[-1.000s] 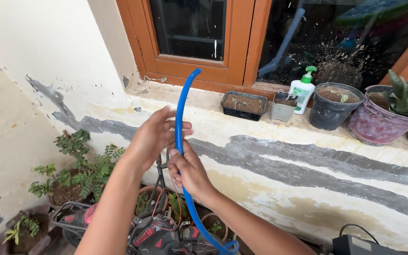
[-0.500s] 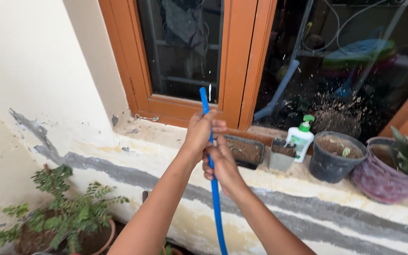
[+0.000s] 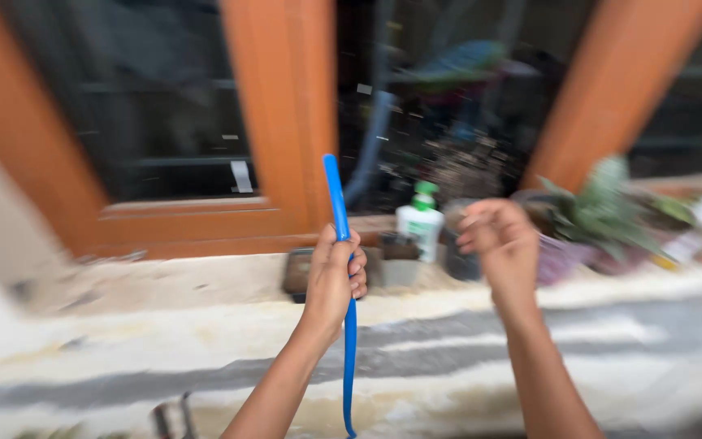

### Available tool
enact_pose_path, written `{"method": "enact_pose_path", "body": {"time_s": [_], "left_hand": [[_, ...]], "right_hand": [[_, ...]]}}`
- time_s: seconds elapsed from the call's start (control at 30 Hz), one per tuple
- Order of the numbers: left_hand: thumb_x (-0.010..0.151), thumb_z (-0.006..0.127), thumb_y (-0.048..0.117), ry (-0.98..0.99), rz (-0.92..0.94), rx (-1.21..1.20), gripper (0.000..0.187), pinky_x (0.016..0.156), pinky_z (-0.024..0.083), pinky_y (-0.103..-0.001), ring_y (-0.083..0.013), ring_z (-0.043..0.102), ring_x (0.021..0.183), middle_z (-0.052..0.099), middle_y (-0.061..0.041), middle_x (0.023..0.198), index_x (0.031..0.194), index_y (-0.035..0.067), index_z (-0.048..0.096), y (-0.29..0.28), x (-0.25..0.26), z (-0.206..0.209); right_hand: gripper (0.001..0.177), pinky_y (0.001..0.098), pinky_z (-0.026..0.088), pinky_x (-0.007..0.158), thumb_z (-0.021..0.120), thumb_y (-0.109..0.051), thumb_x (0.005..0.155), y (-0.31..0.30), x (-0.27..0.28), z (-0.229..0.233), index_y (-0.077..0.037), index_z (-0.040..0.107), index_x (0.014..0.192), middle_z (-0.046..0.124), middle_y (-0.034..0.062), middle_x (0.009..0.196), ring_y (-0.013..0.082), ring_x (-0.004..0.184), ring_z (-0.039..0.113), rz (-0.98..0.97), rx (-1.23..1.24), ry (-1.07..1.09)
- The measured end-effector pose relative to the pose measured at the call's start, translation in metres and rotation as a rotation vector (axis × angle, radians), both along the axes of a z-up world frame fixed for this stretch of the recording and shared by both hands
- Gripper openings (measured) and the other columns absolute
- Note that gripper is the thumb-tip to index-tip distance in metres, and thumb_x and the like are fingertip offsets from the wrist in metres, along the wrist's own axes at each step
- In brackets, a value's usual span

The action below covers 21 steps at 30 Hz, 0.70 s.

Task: Load laundry into a washing machine, set the cycle, and pour liquid detergent.

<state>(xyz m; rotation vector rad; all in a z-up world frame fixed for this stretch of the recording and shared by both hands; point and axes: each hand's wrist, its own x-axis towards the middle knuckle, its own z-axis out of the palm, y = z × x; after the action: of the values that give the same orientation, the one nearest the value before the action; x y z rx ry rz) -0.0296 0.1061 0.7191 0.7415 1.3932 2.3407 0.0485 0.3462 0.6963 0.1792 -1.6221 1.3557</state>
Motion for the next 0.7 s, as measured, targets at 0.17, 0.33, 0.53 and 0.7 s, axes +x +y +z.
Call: {"method": "enact_pose_path", "body": {"time_s": [0.17,0.33,0.53,0.7], "left_hand": [[0.094,0.054,0.011,-0.048,-0.364,0.096,0.01,0.043,0.031,-0.026,-0.0075,0.035,0.047,0.038,0.002,0.064,0.094,0.014,0.044,0.048,0.051,0.009],[0.098,0.055,0.015,-0.023,-0.614,0.164,0.01,0.05,0.036,-0.027,-0.0093,0.04,0.054,0.04,0.001,0.067,0.097,0.013,0.045,0.105,0.091,-0.001],[0.102,0.052,0.024,0.0,-0.757,0.115,0.012,0.058,0.039,-0.025,-0.0095,0.044,0.063,0.043,0.0,0.072,0.101,0.015,0.044,0.199,0.125,-0.021],[0.105,0.052,0.024,0.091,-0.761,0.182,0.014,0.061,0.038,-0.024,-0.0073,0.043,0.068,0.045,0.001,0.077,0.102,0.012,0.047,0.261,0.142,-0.02]], "right_hand": [[0.006,0.0252,0.051,0.06,0.058,-0.006,0.106,0.102,0.122,-0.008,-0.009,0.061,0.111,0.066,0.0047,0.092,0.0106,0.068,0.061,-0.384,-0.302,0.311],[0.013,0.027,0.05,0.049,0.054,-0.008,0.095,0.233,0.196,-0.059,-0.011,0.057,0.108,0.064,0.0018,0.082,0.0107,0.058,0.059,-0.906,-0.592,0.202],[0.022,0.0382,0.051,0.065,0.064,-0.004,0.086,0.387,0.192,-0.14,-0.005,0.071,0.107,0.07,0.0106,0.085,0.0247,0.071,0.066,-1.2,-0.028,-0.287],[0.032,0.0425,0.054,0.083,0.064,-0.001,0.081,0.43,0.173,-0.129,-0.01,0.074,0.111,0.072,0.0149,0.097,0.0345,0.09,0.069,-1.261,0.272,-0.64]]}}
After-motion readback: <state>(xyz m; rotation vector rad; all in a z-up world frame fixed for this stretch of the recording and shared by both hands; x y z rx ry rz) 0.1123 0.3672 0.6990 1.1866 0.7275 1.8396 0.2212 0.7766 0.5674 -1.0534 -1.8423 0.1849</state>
